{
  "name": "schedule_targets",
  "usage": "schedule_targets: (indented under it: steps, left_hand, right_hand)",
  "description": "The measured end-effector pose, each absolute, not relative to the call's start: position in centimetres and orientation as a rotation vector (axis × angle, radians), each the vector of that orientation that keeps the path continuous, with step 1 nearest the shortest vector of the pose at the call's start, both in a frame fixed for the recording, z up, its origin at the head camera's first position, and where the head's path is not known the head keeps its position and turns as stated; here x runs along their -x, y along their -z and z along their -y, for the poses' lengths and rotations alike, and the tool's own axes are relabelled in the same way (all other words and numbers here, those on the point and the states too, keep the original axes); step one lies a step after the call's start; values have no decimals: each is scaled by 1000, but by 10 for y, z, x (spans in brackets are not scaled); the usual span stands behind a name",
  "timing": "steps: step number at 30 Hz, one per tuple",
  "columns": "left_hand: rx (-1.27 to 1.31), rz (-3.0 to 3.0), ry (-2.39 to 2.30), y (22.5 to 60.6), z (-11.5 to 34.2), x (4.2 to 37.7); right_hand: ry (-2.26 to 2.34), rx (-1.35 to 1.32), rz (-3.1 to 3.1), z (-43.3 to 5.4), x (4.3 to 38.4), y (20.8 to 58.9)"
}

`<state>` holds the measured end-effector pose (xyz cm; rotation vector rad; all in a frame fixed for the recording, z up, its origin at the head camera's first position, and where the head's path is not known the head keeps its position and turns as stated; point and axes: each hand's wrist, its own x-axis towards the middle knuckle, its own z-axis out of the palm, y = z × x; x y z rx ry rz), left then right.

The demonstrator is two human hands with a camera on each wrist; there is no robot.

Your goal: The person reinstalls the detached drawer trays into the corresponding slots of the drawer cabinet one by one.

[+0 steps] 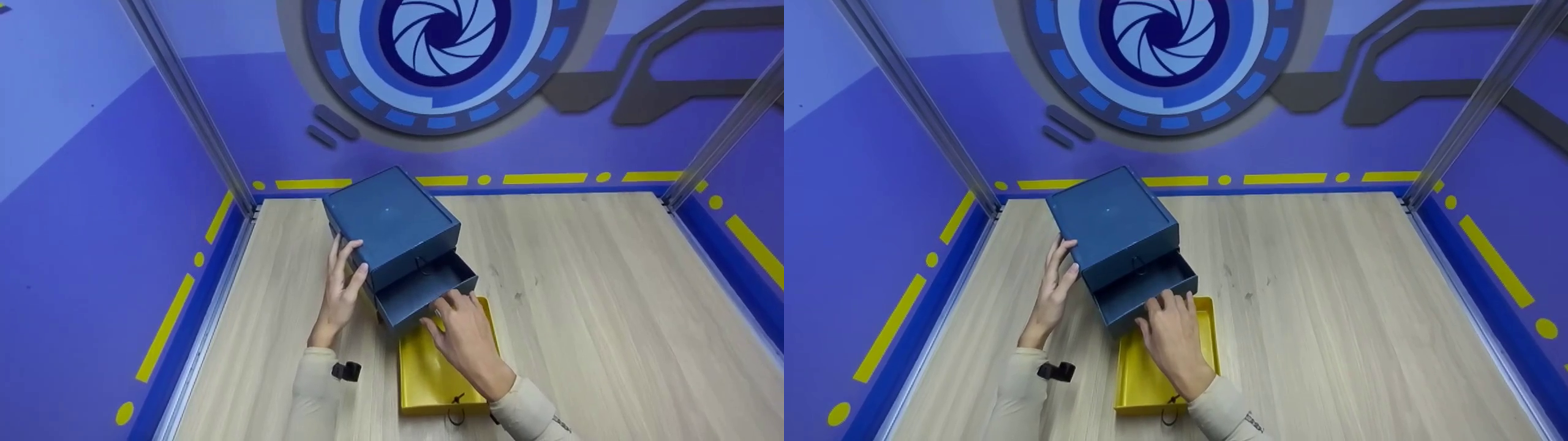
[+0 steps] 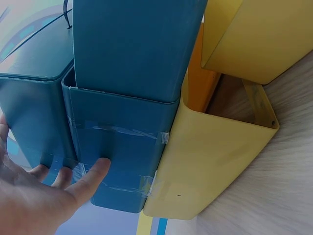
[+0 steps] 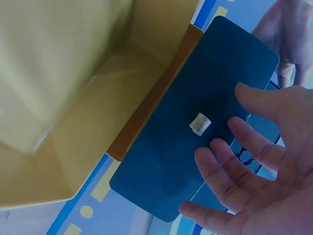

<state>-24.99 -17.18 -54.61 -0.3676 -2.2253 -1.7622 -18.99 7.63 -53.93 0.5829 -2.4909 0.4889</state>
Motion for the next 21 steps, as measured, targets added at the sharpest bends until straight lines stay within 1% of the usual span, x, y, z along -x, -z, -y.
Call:
schedule_targets:
  steps: [6, 21]
  left_hand:
    - [401, 2209, 1744, 545, 172, 252]
    - [373, 2221, 1779, 545, 171, 250]
  right_hand:
    - [-525, -598, 2471, -75, 198, 539]
    - [-553, -570, 2526, -66, 211, 542]
